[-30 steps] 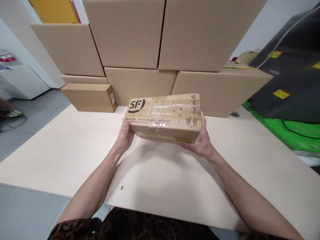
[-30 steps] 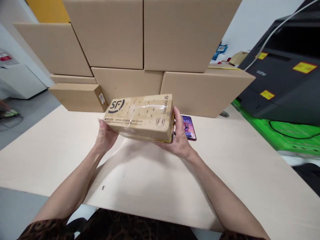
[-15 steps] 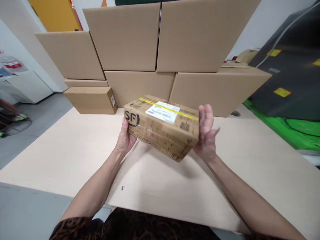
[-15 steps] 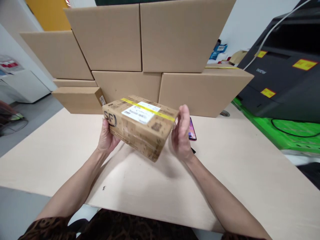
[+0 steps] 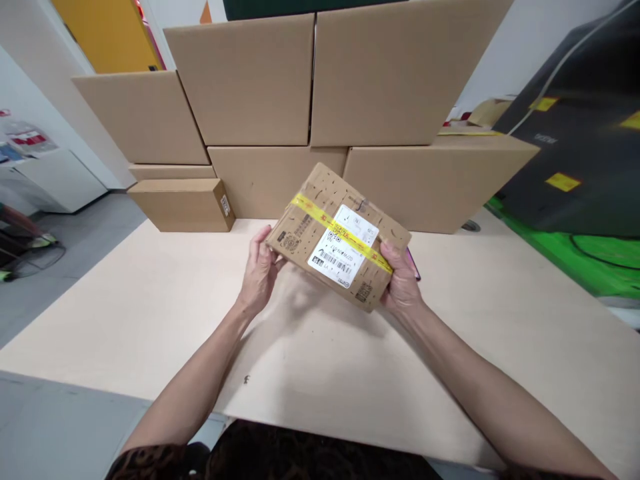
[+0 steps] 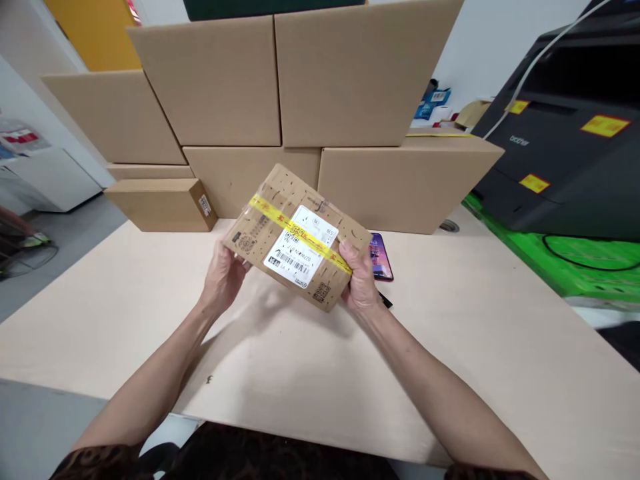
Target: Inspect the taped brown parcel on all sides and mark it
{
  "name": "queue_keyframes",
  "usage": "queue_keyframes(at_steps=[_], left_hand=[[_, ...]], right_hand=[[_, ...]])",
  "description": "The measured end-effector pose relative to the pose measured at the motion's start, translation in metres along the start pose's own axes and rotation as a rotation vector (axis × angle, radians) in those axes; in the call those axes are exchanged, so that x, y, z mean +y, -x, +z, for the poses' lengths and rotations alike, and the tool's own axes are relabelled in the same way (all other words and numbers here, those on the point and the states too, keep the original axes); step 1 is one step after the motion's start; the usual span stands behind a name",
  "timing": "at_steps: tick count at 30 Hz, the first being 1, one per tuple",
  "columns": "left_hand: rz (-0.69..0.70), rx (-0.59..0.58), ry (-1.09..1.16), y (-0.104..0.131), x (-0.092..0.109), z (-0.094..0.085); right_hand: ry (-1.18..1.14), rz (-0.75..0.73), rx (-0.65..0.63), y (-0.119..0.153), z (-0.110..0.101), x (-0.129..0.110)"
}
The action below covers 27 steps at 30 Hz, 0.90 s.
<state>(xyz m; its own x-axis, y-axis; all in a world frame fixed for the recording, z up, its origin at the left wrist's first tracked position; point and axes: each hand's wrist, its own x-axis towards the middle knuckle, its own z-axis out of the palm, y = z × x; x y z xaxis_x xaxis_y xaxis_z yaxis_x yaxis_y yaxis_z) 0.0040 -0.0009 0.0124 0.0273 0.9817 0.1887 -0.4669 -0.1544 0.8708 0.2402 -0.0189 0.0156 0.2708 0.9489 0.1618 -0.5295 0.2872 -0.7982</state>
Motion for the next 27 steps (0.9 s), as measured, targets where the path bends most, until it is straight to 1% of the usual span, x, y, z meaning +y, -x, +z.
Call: queue_keyframes(at_steps=[2,3,5,7,8,10,12,14,17,19,21,23,25,27], left_hand=[[-0.09,-0.073,0.022,0.003,-0.001,0.0],[-0.117,-0.09,0.032,0.004,-0.002,0.001],[-0.126,-0.087,0.042,0.007,-0.002,0.001],[-0.092,-0.071,0.044,0.008,-0.002,0.0],[-0.064,-0.07,0.038,0.008,-0.002,-0.001],[0.014,-0.089,0.0,0.005,-0.003,-0.005],[0.098,-0.117,-0.071,0.001,-0.004,-0.01],[0.146,-0.148,-0.154,-0.003,-0.004,-0.015],[0.137,-0.189,-0.249,-0.007,-0.004,-0.021],[0.097,-0.22,-0.265,-0.008,-0.004,-0.023],[0.008,-0.247,-0.22,-0.009,-0.003,-0.024],[-0.108,-0.26,-0.148,-0.008,-0.001,-0.023],[-0.188,-0.259,-0.084,-0.007,0.002,-0.02],[-0.224,-0.257,-0.011,-0.007,0.006,-0.016]], right_hand=[[0.082,-0.131,0.03,0.0,-0.006,0.001],[0.134,-0.186,0.027,0.0,-0.01,0.001],[0.223,-0.263,-0.016,-0.001,-0.018,0.002],[0.268,-0.296,-0.071,-0.003,-0.022,0.003],[0.271,-0.29,-0.088,-0.004,-0.021,0.003],[0.234,-0.227,-0.099,-0.006,-0.018,0.002],[0.153,-0.125,-0.1,-0.009,-0.014,-0.001],[0.067,-0.022,-0.111,-0.013,-0.013,-0.005],[-0.003,0.087,-0.089,-0.021,-0.02,-0.009],[-0.018,0.102,-0.03,-0.026,-0.025,-0.009],[-0.011,0.05,0.027,-0.028,-0.029,-0.007],[0.033,-0.055,0.031,-0.028,-0.031,-0.005],[0.129,-0.181,-0.019,-0.024,-0.033,-0.003],[0.273,-0.297,-0.104,-0.019,-0.035,-0.004]])
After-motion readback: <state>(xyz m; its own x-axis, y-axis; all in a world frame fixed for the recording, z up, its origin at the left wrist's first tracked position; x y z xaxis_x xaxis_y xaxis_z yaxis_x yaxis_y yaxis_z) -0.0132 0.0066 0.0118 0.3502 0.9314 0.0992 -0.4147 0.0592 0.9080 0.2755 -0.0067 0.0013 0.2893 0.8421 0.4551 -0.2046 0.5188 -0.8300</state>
